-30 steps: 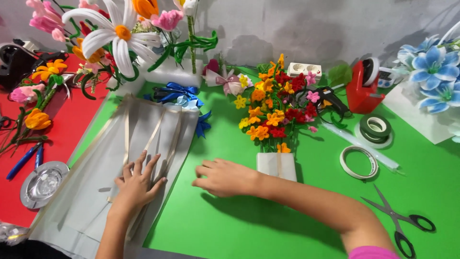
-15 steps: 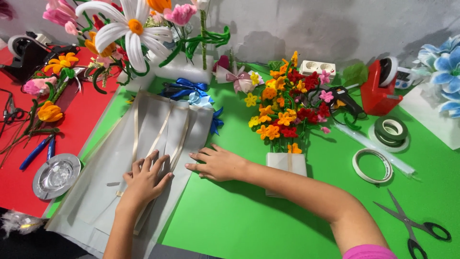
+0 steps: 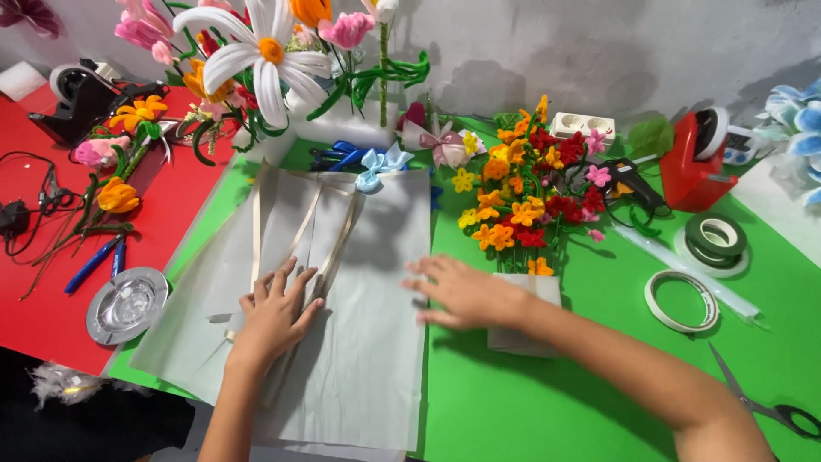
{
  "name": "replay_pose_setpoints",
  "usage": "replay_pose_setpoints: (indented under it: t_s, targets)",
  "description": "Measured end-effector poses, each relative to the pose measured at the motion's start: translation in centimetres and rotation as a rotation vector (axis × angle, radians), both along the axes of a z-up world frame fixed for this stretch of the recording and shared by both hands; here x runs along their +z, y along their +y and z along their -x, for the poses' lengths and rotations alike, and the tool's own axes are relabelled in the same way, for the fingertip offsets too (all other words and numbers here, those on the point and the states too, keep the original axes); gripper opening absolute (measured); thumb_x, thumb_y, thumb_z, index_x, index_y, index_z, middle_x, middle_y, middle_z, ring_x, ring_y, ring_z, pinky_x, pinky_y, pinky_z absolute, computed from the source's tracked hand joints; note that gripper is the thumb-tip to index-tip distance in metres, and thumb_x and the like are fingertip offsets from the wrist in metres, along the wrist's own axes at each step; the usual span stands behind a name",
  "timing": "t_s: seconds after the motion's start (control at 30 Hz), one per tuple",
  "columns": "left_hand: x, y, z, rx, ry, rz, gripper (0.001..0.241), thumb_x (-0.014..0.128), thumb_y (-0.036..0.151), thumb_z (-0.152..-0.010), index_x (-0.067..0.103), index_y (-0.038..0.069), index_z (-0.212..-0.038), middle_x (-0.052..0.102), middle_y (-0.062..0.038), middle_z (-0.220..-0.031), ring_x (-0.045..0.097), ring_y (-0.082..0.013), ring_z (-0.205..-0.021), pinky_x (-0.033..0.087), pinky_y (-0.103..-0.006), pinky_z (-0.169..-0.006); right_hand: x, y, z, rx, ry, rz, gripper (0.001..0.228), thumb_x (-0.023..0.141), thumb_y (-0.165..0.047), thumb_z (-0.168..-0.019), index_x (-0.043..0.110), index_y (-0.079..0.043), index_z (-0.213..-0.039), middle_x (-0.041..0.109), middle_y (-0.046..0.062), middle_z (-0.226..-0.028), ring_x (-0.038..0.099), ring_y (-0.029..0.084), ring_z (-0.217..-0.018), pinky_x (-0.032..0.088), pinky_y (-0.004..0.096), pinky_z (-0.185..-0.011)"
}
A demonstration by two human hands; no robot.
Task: The person wraps a small bouquet of artificial flowers in white paper, securing it with tape. They then place the wrapped bouquet onto a larger sheet of translucent paper and fold the paper around it, securing the folds with tape.
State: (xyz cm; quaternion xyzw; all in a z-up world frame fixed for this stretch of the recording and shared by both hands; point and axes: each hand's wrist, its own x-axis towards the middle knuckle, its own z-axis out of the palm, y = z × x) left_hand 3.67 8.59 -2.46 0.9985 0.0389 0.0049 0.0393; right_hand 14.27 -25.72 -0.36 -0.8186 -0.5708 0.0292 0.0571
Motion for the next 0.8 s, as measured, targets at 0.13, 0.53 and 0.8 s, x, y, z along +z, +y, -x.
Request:
replay_pose_setpoints:
  t_s: [0.13,0.53,0.8]
  targets:
    - [3.8,-1.7,3.3,-0.007,-0.041,0.05,0.056,0.045,0.055,-0.096,0.04,0.04,-0.151,0.024,0.003,-0.166,0.031,-0.0325,-0.14,0.035,-0.0583,-0.101,-0.7,1.4,8.7,0.278,0.036,-0.055,0.081,0.034,-0.064,-0.101,0.03,-0.009,-0.16,0.033,0.031,-0.159,0.037,0.048,-0.142,0.023,0.064,-0.117]
    - [-3.3,-4.4,20.1,0.074,-0.689,0.077,0.046,0.06,0.042,-0.092,0.063,0.027,-0.136,0.058,-0.001,-0.147,0.055,-0.0122,-0.098,0.031,-0.0304,-0.098,-2.0,3.2,8.2,0.514,0.001,-0.257,0.034,0.049,-0.015,-0.109,0.057,-0.017,-0.141,0.067,0.01,-0.135,0.059,0.038,-0.118,0.047,0.049,-0.101]
    - [-4.8,-8.6,20.8,-0.217,-0.407,0.4,0.036,0.059,0.042,-0.098,0.069,0.03,-0.13,0.07,0.01,-0.121,0.053,-0.0202,-0.095,0.045,-0.0352,-0.081,6.6,4.8,4.0,0.357,0.566,-0.432,0.029,0.054,-0.025,-0.106,0.065,-0.01,-0.129,0.069,0.01,-0.108,0.068,0.025,-0.097,0.053,0.035,-0.089]
